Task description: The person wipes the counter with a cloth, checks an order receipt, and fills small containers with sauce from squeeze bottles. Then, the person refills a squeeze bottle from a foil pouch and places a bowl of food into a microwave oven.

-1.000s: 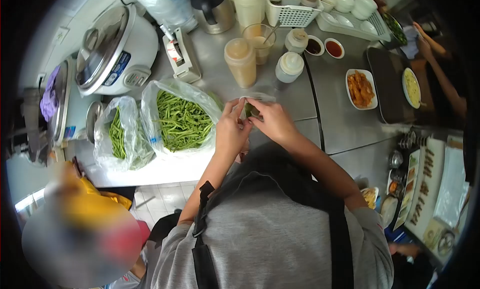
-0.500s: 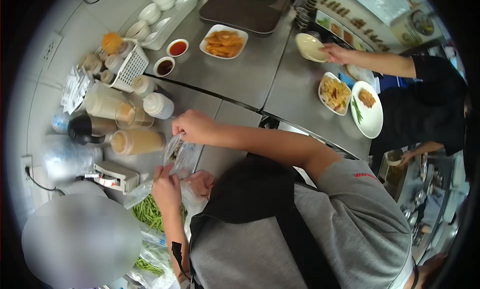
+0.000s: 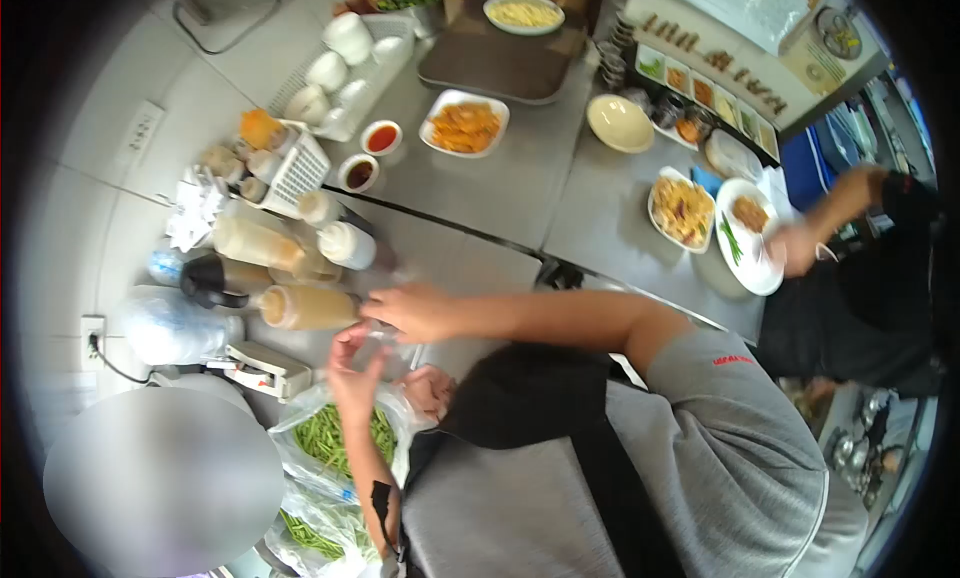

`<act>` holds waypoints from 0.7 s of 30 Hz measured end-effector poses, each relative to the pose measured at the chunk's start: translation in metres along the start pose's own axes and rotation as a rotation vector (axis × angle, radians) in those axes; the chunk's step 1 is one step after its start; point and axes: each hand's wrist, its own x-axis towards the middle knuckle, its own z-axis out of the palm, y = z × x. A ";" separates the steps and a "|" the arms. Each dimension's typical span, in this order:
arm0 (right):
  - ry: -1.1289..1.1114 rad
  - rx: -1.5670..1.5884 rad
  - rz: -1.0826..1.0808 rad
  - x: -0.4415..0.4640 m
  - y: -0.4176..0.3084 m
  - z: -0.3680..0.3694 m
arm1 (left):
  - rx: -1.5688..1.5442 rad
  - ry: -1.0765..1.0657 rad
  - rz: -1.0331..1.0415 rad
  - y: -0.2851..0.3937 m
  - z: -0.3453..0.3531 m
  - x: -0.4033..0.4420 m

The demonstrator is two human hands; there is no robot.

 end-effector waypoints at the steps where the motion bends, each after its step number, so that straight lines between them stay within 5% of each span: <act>1: -0.027 0.087 0.020 0.002 0.005 0.004 | 0.036 0.048 0.064 -0.006 0.009 -0.002; 4: -0.016 0.177 -0.047 0.006 0.007 0.004 | 0.067 0.029 0.093 -0.054 0.039 0.005; 7: 0.038 0.219 -0.215 0.007 0.011 0.014 | -0.268 0.099 0.156 -0.080 0.076 0.015; 8: 0.001 0.193 -0.228 0.010 0.012 0.009 | -0.063 0.012 0.048 -0.108 0.079 0.021; 14: -0.073 0.188 -0.081 0.018 -0.009 -0.047 | 0.181 -0.049 0.135 -0.107 0.086 0.014; 17: -0.061 0.224 -0.048 0.031 -0.018 -0.065 | 0.154 -0.063 -0.023 -0.031 0.082 0.007; 21: -0.163 0.272 0.016 0.038 -0.042 -0.103 | 0.024 0.206 0.249 0.018 0.076 0.008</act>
